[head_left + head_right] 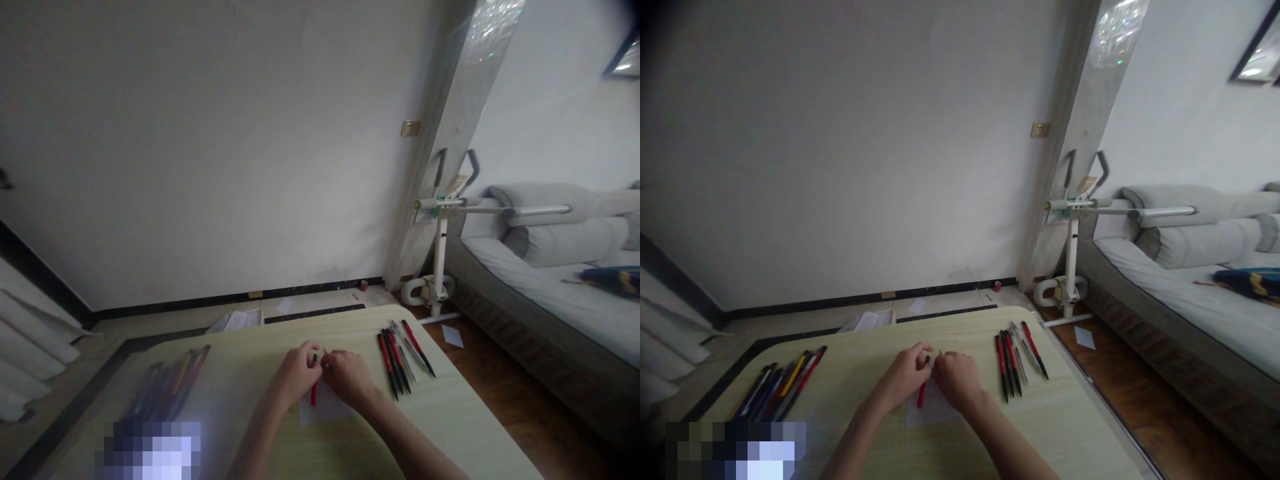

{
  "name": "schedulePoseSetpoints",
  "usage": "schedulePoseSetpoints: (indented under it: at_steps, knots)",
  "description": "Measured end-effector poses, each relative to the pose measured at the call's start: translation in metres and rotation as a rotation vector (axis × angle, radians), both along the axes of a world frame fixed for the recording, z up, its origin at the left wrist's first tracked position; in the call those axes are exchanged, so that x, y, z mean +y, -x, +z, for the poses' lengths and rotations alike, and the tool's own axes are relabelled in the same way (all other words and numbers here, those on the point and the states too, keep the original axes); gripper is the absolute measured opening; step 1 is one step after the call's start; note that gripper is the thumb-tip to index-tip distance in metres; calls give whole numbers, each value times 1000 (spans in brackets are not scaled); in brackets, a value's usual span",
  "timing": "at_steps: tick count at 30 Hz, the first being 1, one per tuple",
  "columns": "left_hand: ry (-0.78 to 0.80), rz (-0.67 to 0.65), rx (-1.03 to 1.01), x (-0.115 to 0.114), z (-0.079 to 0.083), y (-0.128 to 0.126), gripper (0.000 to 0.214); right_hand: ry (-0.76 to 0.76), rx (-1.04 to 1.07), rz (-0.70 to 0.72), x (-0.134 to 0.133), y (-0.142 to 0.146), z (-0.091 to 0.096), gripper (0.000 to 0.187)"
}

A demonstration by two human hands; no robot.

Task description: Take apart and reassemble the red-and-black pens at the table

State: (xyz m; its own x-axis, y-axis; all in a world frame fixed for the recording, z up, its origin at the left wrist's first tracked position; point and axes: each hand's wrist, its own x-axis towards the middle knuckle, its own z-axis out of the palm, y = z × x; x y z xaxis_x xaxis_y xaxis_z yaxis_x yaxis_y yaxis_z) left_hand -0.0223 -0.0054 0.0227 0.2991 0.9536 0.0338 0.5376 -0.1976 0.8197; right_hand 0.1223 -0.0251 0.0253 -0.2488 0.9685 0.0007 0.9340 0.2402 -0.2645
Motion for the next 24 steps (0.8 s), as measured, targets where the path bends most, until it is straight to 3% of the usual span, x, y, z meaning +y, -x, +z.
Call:
schedulePoseSetpoints:
  at_steps: [7,12,15,19,24]
  knots:
    - [435,92,-780,-3,2,23,27,-32,29,24,0,1,-4,22]
    - [481,316,-1365,3,-4,31,27,-42,24,24,0,0,-2,20]
    - [508,344,-1642,18,-9,35,22,-20,2,40,0,0,-1,21]
    - [517,332,-1885,37,-15,41,22,7,-10,44,0,0,-4,20]
    - [526,351,-1957,49,-28,42,25,-24,35,32,2,0,-8,17]
